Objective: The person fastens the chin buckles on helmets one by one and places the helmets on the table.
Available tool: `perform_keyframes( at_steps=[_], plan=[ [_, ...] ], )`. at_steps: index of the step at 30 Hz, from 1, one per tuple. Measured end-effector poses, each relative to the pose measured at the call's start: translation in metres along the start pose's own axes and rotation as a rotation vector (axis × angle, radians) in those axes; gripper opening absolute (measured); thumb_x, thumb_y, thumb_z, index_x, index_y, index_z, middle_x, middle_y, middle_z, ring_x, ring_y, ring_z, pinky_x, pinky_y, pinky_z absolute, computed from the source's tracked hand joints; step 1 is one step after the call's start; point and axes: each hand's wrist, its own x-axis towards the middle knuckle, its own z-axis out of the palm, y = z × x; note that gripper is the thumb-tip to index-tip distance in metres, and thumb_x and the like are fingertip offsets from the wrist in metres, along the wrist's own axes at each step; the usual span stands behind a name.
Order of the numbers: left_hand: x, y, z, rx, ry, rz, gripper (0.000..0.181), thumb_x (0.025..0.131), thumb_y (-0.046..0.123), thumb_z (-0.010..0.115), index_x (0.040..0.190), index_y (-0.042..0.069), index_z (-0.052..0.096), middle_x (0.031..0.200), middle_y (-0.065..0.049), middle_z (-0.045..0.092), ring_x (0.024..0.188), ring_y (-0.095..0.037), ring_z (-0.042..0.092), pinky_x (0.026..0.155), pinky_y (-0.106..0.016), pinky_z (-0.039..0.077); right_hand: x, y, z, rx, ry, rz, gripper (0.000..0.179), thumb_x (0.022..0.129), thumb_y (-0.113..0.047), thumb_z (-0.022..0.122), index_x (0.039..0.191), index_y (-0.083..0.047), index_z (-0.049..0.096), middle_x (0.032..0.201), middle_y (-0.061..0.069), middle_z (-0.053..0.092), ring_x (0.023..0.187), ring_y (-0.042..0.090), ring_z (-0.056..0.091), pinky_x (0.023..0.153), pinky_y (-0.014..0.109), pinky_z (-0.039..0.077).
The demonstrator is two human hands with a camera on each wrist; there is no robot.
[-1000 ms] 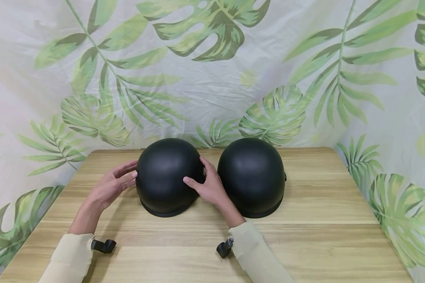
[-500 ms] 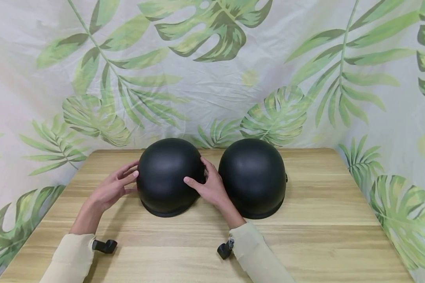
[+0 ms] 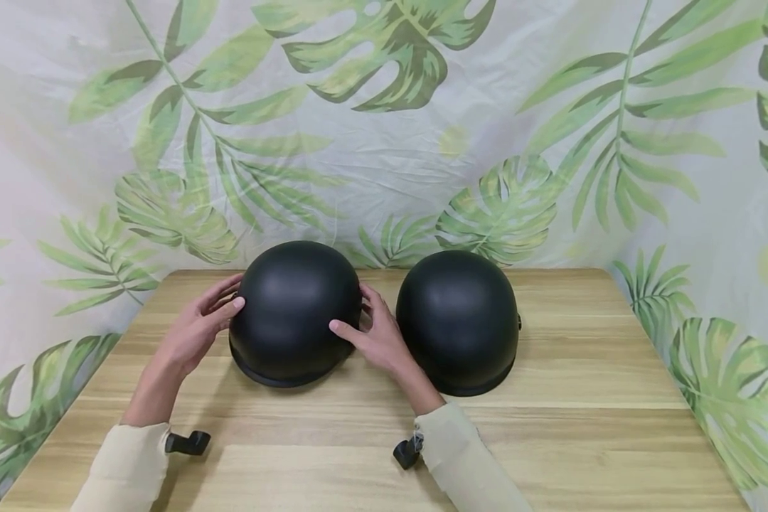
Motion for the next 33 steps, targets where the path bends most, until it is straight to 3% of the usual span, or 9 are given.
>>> perform_keyframes(
  at_steps=[4, 7, 11, 14, 18, 21, 25, 33],
  plan=[
    [-0.003, 0.005, 0.002, 0.076, 0.016, -0.001, 0.068, 0.107, 0.033, 0.067, 0.168, 0.02, 0.039, 0.174, -0.011, 0.036, 0.158, -0.034, 0.033, 0.112, -0.033, 0.044, -0.002, -0.004, 0.003, 0.001, 0.021, -0.044, 0.093, 0.095, -0.028, 0.083, 0.17, -0.024, 0.028, 0.177, 0.006, 0.026, 0.165, 0.034, 0.028, 0.127, 0.056, 0.038],
    [-0.006, 0.011, 0.003, 0.15, 0.04, 0.015, 0.07, 0.105, 0.035, 0.07, 0.168, 0.023, 0.04, 0.173, -0.01, 0.037, 0.156, -0.032, 0.034, 0.113, -0.043, 0.041, -0.003, -0.006, 0.005, 0.008, 0.031, -0.06, 0.093, 0.095, -0.028, 0.083, 0.17, -0.025, 0.029, 0.177, 0.005, 0.026, 0.164, 0.032, 0.031, 0.127, 0.055, 0.039],
    [-0.011, 0.022, 0.005, 0.214, 0.076, 0.049, 0.071, 0.103, 0.037, 0.072, 0.167, 0.028, 0.043, 0.17, -0.012, 0.039, 0.128, -0.038, 0.058, 0.095, -0.029, 0.053, -0.001, -0.005, 0.005, 0.023, 0.028, -0.068, 0.087, 0.096, -0.027, 0.082, 0.167, -0.022, 0.032, 0.175, 0.005, 0.031, 0.162, 0.034, 0.035, 0.126, 0.055, 0.041],
    [-0.015, 0.028, 0.007, 0.258, 0.102, 0.083, 0.071, 0.102, 0.038, 0.074, 0.166, 0.028, 0.045, 0.17, -0.013, 0.04, 0.115, -0.038, 0.062, 0.083, -0.021, 0.056, 0.0, -0.006, 0.003, 0.026, 0.015, -0.059, 0.085, 0.096, -0.026, 0.082, 0.166, -0.02, 0.033, 0.174, 0.007, 0.034, 0.161, 0.034, 0.036, 0.127, 0.055, 0.04],
    [-0.017, 0.032, 0.01, 0.292, 0.125, 0.12, 0.07, 0.101, 0.037, 0.075, 0.165, 0.026, 0.046, 0.171, -0.011, 0.04, 0.14, -0.036, 0.05, 0.094, -0.027, 0.053, -0.002, -0.009, 0.002, 0.016, 0.008, -0.037, 0.085, 0.095, -0.028, 0.082, 0.165, -0.021, 0.034, 0.173, 0.008, 0.035, 0.161, 0.034, 0.037, 0.127, 0.058, 0.038],
    [-0.018, 0.033, 0.011, 0.287, 0.127, 0.132, 0.07, 0.101, 0.036, 0.075, 0.165, 0.025, 0.046, 0.171, -0.012, 0.039, 0.154, -0.036, 0.039, 0.108, -0.047, 0.049, -0.003, -0.01, 0.002, 0.03, 0.006, -0.024, 0.085, 0.095, -0.03, 0.081, 0.165, -0.022, 0.033, 0.174, 0.007, 0.033, 0.161, 0.035, 0.036, 0.127, 0.06, 0.037],
    [-0.018, 0.033, 0.012, 0.279, 0.12, 0.163, 0.071, 0.1, 0.034, 0.076, 0.164, 0.025, 0.047, 0.171, -0.015, 0.038, 0.158, -0.04, 0.033, 0.118, -0.071, 0.037, -0.002, -0.007, 0.001, 0.047, 0.006, -0.021, 0.085, 0.096, -0.03, 0.08, 0.167, -0.023, 0.032, 0.174, 0.007, 0.032, 0.161, 0.037, 0.036, 0.127, 0.06, 0.036],
    [-0.016, 0.038, 0.013, 0.189, 0.185, 0.272, 0.065, 0.094, 0.017, 0.081, 0.156, 0.014, 0.058, 0.171, -0.013, 0.038, 0.161, -0.037, 0.031, 0.132, -0.065, 0.021, -0.002, -0.008, 0.004, 0.09, -0.035, -0.045, 0.089, 0.097, -0.021, 0.078, 0.169, -0.032, 0.028, 0.173, 0.009, 0.031, 0.157, 0.04, 0.042, 0.123, 0.061, 0.043]
  ],
)
